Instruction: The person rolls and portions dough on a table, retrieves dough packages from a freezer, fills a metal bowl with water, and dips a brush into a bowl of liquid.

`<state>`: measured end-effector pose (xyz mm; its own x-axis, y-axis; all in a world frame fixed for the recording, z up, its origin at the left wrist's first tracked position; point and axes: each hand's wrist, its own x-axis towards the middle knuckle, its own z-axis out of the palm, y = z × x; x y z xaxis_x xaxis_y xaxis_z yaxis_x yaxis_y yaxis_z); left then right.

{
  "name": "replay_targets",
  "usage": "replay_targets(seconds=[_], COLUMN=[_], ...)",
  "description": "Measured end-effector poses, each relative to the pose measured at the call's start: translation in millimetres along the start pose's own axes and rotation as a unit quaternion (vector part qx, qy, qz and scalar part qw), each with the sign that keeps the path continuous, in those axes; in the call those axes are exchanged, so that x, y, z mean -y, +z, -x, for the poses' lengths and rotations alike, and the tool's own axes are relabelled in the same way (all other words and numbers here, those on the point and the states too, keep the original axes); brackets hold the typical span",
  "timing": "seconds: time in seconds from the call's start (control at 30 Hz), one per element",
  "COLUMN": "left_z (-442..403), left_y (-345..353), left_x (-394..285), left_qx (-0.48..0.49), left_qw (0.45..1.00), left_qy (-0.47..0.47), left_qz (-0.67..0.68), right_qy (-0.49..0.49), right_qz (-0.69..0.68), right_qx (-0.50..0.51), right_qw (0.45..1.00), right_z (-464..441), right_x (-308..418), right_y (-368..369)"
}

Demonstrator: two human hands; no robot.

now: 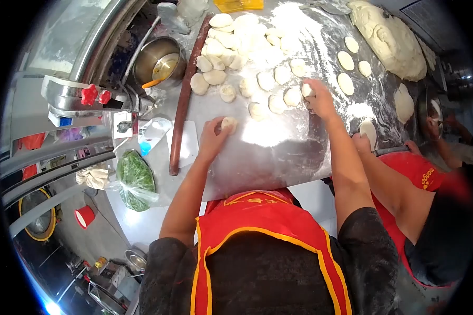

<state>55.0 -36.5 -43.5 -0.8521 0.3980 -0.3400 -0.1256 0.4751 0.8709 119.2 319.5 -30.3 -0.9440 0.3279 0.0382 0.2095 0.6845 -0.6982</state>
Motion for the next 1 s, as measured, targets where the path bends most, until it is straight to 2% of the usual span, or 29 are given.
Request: replay_targets(seconds=[0.07, 0.17, 0.27, 0.37, 0.47, 0.53, 0.57, 0.67, 0.7, 0.77, 0.83, 0.93, 1.0], left_z=[0, -2, -2, -1, 0, -1, 1, 1, 2, 3, 4, 4, 4], left_y=[0, 2, 2, 1, 1, 0, 0, 0, 0, 0, -1, -2, -4], left_x=[0, 9, 10, 2, 6, 4, 1, 3, 1, -1, -3, -4, -7], left_qx=[-0.008, -0.009, -0.005, -0.007, -0.011, -0.010, -0.012, -0.017, -0.018, -0.022, -0.024, -0.023, -0.016], left_qw=[1.000, 1.000, 0.999, 1.000, 1.000, 1.000, 1.000, 1.000, 0.999, 1.000, 0.999, 0.999, 0.999], left_qy=[-0.009, -0.003, -0.003, -0.015, -0.005, 0.004, 0.002, 0.011, 0.017, 0.015, 0.017, 0.023, 0.027], left_qz=[0.011, 0.023, 0.034, 0.020, 0.009, 0.008, 0.008, 0.022, 0.030, 0.015, 0.012, 0.008, -0.017], right_qy=[0.169, 0.176, 0.070, 0.059, -0.081, -0.092, -0.119, -0.073, -0.082, -0.039, 0.037, 0.053, 0.003], right_qz=[-0.111, -0.140, 0.053, 0.250, 0.103, -0.004, 0.004, 0.142, 0.128, 0.012, -0.067, -0.010, 0.021], right_qx=[-0.018, -0.081, -0.083, -0.067, -0.078, 0.015, 0.060, 0.076, 0.068, 0.072, 0.075, 0.045, 0.040], right_qw=[0.979, 0.971, 0.993, 0.964, 0.988, 0.996, 0.991, 0.984, 0.986, 0.997, 0.994, 0.998, 0.999], right_z=[-2, 1, -2, -5, -16, -24, -29, -35, -39, -43, -45, -43, -39], right_x=[0, 6, 1, 31, 63, 96, 103, 93, 91, 81, 88, 101, 96], right_y=[1, -4, 1, 2, 17, 33, 39, 75, 79, 78, 71, 65, 72])
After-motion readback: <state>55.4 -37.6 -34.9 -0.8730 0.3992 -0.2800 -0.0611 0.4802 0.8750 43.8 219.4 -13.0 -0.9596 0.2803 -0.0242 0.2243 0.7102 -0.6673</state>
